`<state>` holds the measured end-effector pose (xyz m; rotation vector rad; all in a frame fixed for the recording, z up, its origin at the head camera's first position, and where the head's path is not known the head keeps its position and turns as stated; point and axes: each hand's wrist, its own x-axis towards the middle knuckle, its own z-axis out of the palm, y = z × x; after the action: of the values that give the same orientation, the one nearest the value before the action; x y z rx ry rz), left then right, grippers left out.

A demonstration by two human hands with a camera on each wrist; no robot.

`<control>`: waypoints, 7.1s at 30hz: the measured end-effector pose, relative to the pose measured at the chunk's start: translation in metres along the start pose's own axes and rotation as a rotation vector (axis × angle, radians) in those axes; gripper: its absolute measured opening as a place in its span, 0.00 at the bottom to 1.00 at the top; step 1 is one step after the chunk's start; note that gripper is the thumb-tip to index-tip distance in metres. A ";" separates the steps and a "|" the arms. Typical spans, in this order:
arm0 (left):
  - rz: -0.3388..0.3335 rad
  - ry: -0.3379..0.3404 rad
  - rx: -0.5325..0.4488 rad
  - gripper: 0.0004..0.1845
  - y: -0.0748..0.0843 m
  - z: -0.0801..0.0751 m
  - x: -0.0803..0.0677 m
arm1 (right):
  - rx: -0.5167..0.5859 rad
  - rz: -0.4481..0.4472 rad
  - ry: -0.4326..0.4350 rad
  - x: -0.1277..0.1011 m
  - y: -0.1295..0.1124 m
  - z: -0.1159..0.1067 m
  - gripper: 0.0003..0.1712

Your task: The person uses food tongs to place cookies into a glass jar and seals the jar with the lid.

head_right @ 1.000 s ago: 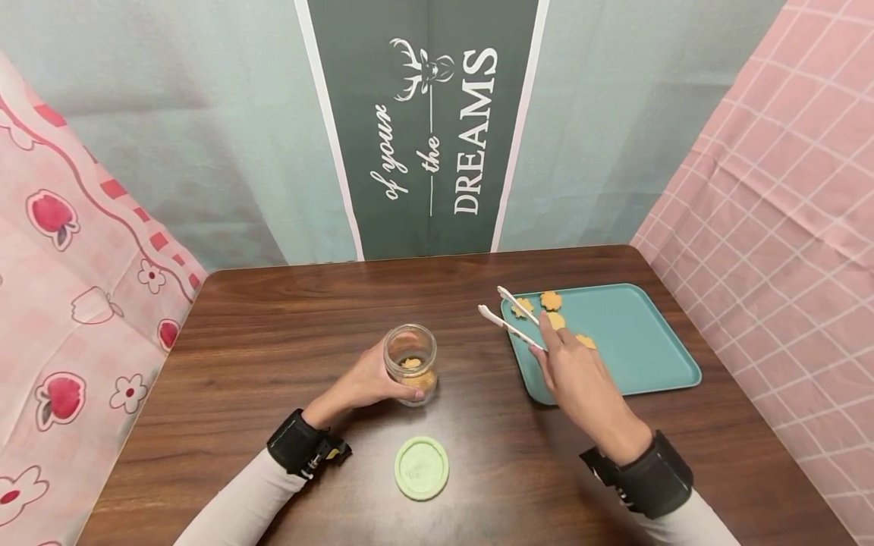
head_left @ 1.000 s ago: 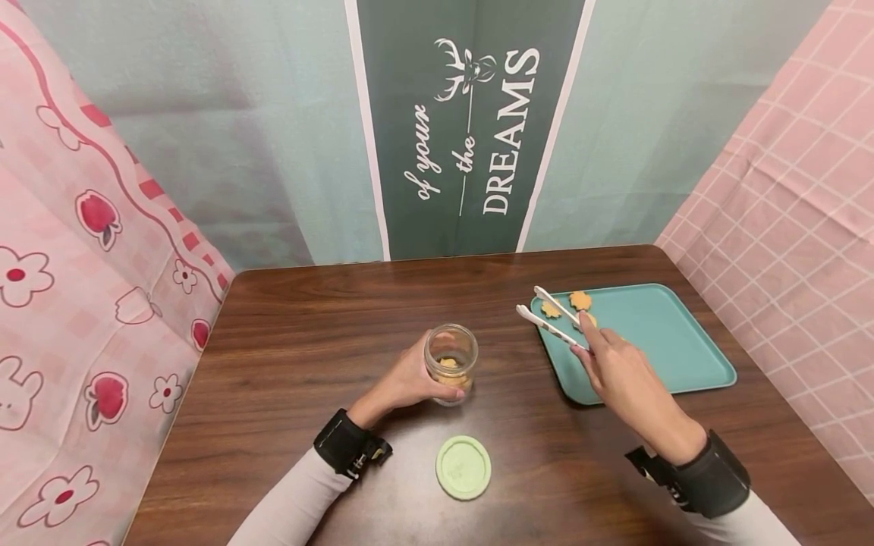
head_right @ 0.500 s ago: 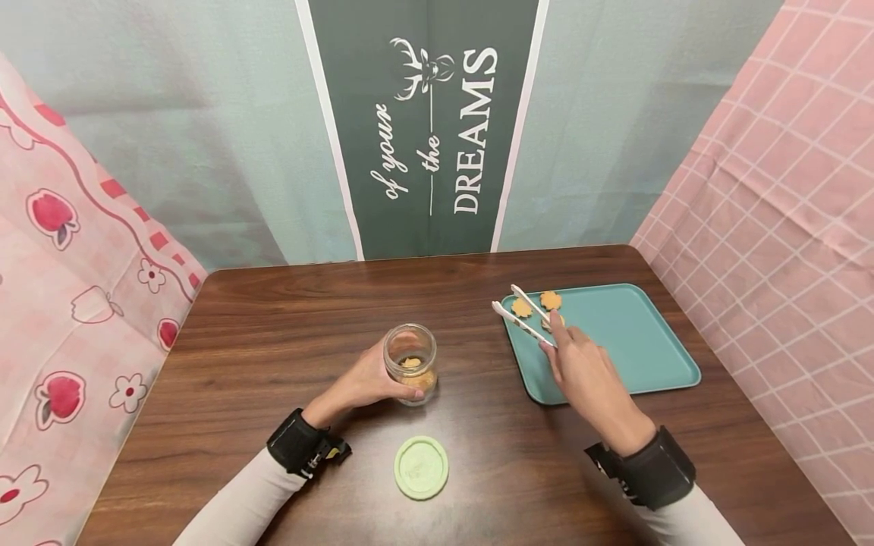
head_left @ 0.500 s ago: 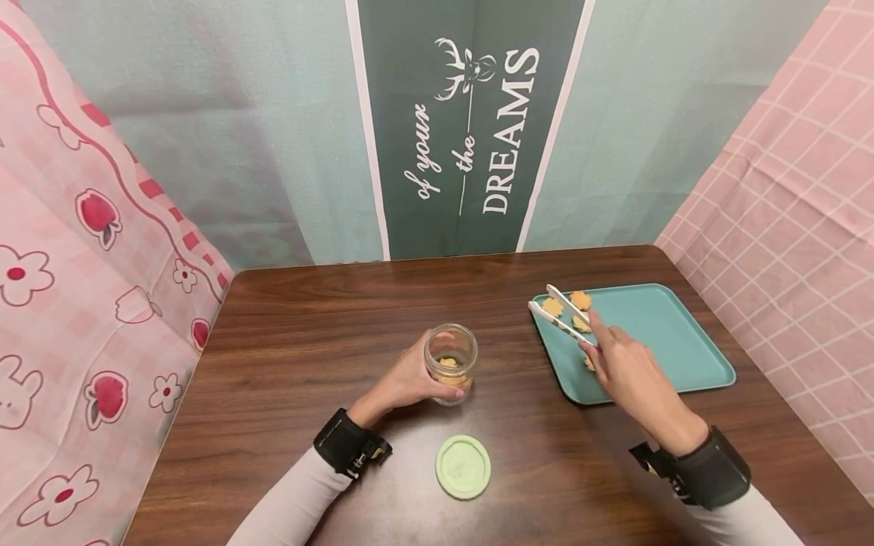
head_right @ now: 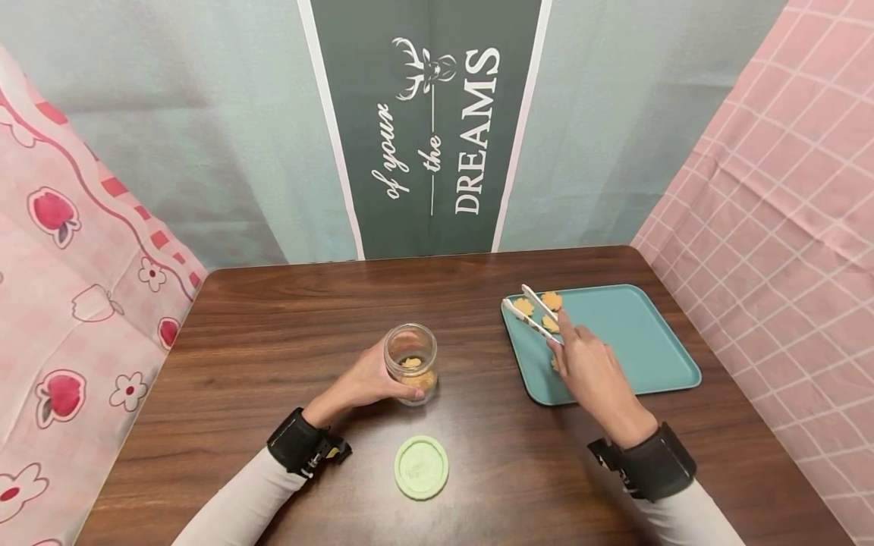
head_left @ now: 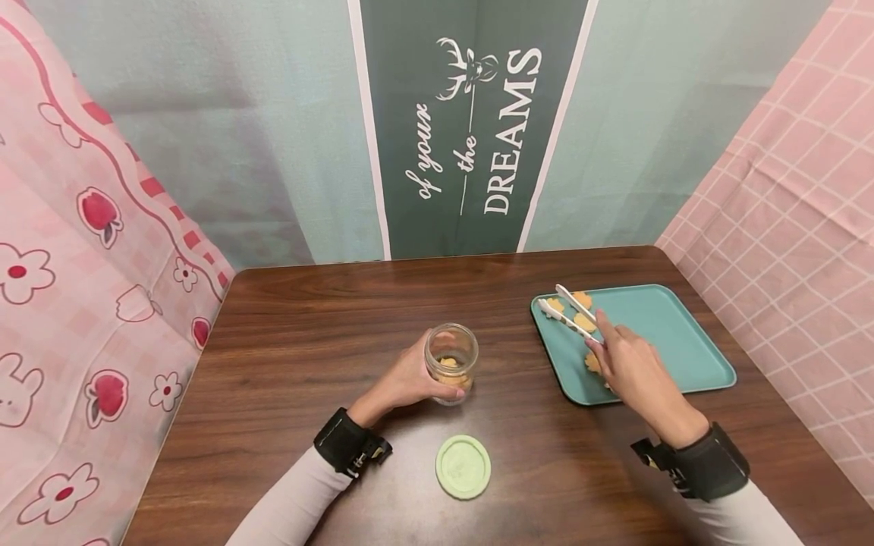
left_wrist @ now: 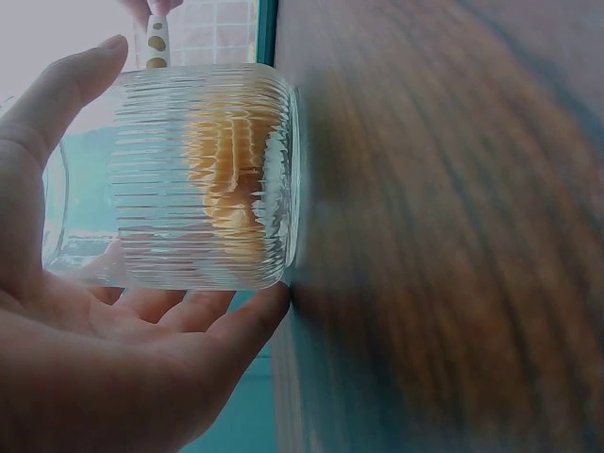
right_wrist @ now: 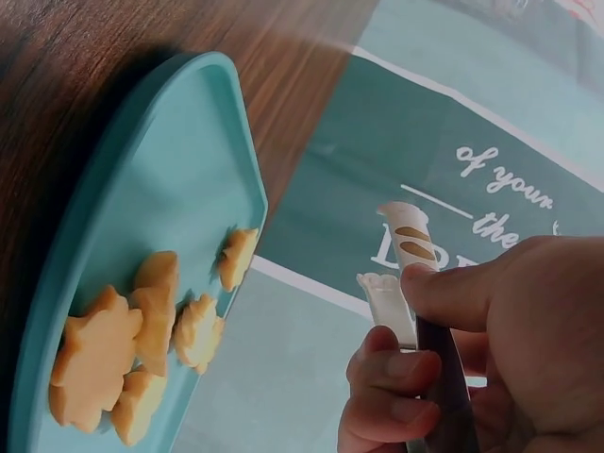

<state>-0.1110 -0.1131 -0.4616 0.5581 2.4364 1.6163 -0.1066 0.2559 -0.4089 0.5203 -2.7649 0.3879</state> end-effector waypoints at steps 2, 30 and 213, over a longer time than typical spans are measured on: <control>-0.002 0.001 0.004 0.49 0.000 0.000 0.000 | 0.001 0.009 -0.007 0.001 0.002 0.001 0.32; -0.007 -0.001 -0.004 0.49 -0.001 0.001 0.000 | -0.006 0.062 -0.082 0.007 0.019 0.014 0.29; -0.024 -0.028 -0.023 0.52 -0.003 0.000 0.000 | 0.147 -0.428 0.126 -0.006 -0.106 -0.022 0.30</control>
<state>-0.1113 -0.1146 -0.4639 0.5429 2.3915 1.6144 -0.0553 0.1696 -0.3693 1.0575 -2.4280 0.4993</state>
